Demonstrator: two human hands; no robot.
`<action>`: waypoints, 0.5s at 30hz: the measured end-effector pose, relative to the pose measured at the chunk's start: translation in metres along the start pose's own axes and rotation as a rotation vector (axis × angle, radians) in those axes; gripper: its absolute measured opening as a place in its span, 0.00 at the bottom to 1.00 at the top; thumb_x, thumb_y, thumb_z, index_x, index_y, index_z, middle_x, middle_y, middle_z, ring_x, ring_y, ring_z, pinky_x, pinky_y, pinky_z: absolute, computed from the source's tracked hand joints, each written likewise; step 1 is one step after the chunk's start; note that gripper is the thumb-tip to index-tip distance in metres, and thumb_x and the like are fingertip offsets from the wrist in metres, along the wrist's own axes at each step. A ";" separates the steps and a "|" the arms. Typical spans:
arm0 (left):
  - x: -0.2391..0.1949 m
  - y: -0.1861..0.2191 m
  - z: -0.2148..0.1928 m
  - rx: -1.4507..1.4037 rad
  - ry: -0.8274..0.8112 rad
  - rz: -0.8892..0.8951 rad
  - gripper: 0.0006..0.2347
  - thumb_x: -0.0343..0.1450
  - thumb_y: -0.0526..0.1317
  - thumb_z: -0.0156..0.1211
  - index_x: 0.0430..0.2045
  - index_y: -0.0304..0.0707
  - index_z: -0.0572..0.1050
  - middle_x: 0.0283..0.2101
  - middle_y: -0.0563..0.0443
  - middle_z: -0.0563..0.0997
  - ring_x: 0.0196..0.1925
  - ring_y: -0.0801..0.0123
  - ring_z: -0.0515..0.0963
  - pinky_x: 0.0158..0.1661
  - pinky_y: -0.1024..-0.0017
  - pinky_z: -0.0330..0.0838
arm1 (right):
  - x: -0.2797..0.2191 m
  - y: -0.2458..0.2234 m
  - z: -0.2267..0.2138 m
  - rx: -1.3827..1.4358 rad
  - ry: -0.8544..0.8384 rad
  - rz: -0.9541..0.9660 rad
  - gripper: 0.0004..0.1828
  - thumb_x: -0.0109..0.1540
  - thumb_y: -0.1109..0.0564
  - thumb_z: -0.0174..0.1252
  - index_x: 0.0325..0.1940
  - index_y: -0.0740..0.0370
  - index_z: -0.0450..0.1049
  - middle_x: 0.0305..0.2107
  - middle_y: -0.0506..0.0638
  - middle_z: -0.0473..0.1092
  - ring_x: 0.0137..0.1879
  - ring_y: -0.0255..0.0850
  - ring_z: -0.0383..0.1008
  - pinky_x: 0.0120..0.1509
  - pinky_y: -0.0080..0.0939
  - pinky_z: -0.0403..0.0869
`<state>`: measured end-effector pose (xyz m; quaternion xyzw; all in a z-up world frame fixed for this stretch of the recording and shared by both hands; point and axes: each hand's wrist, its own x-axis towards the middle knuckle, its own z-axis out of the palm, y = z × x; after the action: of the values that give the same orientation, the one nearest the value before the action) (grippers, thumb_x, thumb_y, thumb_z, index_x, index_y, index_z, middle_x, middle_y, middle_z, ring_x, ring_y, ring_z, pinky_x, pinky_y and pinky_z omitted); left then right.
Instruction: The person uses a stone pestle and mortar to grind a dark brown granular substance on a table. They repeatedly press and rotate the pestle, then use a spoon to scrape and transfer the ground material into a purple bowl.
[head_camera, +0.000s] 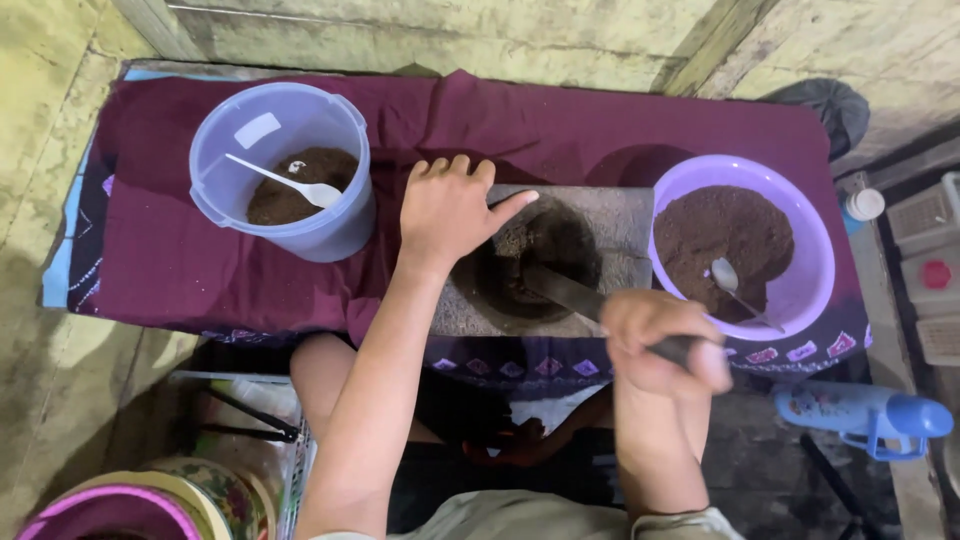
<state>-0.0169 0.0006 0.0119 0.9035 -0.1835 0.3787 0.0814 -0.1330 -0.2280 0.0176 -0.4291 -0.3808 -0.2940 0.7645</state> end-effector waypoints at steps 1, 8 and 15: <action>0.000 0.001 -0.002 0.001 0.001 -0.007 0.28 0.70 0.70 0.51 0.20 0.44 0.75 0.22 0.46 0.77 0.27 0.52 0.81 0.36 0.59 0.71 | -0.006 0.013 -0.002 0.002 -0.005 0.004 0.22 0.66 0.45 0.45 0.26 0.62 0.68 0.11 0.48 0.63 0.15 0.41 0.65 0.20 0.37 0.67; -0.001 0.001 0.001 -0.034 -0.083 -0.027 0.30 0.71 0.71 0.47 0.22 0.42 0.77 0.24 0.44 0.78 0.29 0.50 0.82 0.37 0.57 0.70 | -0.009 -0.018 0.032 -0.098 0.107 -0.023 0.26 0.63 0.39 0.45 0.20 0.61 0.66 0.06 0.48 0.59 0.10 0.39 0.59 0.16 0.37 0.59; -0.004 0.001 0.002 -0.013 -0.068 -0.028 0.30 0.70 0.72 0.49 0.23 0.42 0.76 0.25 0.43 0.78 0.31 0.49 0.82 0.39 0.56 0.69 | -0.039 0.059 0.016 -0.028 0.138 -0.083 0.29 0.63 0.38 0.41 0.17 0.61 0.63 0.05 0.51 0.56 0.08 0.44 0.57 0.14 0.39 0.60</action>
<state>-0.0186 0.0001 0.0081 0.9177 -0.1761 0.3455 0.0862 -0.1133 -0.1824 -0.0347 -0.4025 -0.3402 -0.3596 0.7700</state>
